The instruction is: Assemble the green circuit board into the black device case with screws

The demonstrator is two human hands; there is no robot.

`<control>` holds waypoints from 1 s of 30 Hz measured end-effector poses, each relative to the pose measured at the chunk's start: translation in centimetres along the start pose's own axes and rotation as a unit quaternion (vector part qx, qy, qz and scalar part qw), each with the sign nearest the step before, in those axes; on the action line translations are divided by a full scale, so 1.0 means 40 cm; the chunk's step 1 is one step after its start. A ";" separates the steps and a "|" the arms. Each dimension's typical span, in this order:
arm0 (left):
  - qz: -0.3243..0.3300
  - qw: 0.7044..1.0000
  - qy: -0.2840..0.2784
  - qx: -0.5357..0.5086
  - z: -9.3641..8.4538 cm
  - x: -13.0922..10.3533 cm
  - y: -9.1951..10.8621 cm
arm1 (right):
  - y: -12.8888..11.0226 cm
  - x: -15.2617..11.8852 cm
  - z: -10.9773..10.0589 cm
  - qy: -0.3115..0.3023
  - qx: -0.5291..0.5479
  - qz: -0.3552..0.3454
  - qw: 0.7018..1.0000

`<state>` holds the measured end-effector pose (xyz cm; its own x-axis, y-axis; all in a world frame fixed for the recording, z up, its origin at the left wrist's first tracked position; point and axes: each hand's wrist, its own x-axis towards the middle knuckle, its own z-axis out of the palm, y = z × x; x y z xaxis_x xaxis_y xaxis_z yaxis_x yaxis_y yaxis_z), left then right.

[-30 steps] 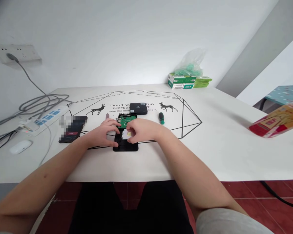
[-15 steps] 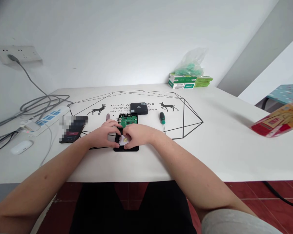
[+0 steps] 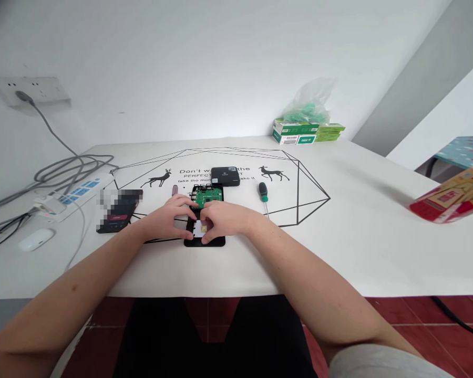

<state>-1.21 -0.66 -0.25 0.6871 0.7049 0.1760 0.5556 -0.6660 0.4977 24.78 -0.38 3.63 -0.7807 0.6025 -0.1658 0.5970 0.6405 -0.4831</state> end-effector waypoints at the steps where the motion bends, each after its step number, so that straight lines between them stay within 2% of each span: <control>1: 0.003 1.000 0.009 0.003 -0.001 0.001 -0.002 | 0.002 0.001 0.001 0.002 -0.004 -0.008 1.000; 3: 0.006 0.999 0.047 0.025 -0.004 0.004 -0.011 | 0.006 0.002 -0.001 0.012 -0.015 -0.027 0.999; 5: -0.016 0.991 0.118 0.065 -0.008 0.007 -0.026 | 0.011 -0.001 -0.009 0.044 -0.027 -0.028 0.998; 7: -0.073 0.971 0.199 0.107 -0.012 0.009 -0.046 | 0.024 -0.007 -0.026 0.099 -0.042 0.019 0.994; 9: -0.134 0.952 0.243 0.132 -0.014 0.010 -0.067 | 0.050 -0.018 -0.049 0.167 -0.065 0.121 0.976; 12: -0.158 0.946 0.245 0.144 -0.011 0.010 -0.089 | 0.124 -0.038 -0.083 0.256 -0.094 0.330 0.904; 14: -0.164 0.945 0.242 0.149 -0.007 0.011 -0.095 | 0.185 -0.052 -0.098 0.255 -0.085 0.429 0.863; 15: -0.173 0.943 0.240 0.152 -0.005 0.012 -0.095 | 0.214 -0.058 -0.103 0.247 -0.064 0.453 0.854; 19: -0.202 0.944 0.211 0.151 0.002 0.012 -0.093 | 0.284 -0.073 -0.108 0.240 0.010 0.446 0.862; 22: -0.191 0.951 0.198 0.142 0.004 0.013 -0.091 | 0.286 -0.080 -0.110 0.260 0.061 0.431 0.862; 25: -0.184 0.953 0.195 0.137 0.007 0.015 -0.090 | 0.264 -0.070 -0.112 0.294 0.140 0.394 0.859; 28: -0.182 0.956 0.187 0.137 0.008 0.016 -0.090 | 0.226 -0.033 -0.095 0.359 0.242 0.294 0.852; 30: -0.182 0.957 0.181 0.137 0.009 0.015 -0.090 | 0.194 0.003 -0.069 0.419 0.423 0.155 0.789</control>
<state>-2.63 2.09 -2.25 0.2445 0.9076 0.3413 0.8634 -0.3640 0.3493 29.84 5.98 2.24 -0.0147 0.9977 0.0669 0.1217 0.0682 -0.9902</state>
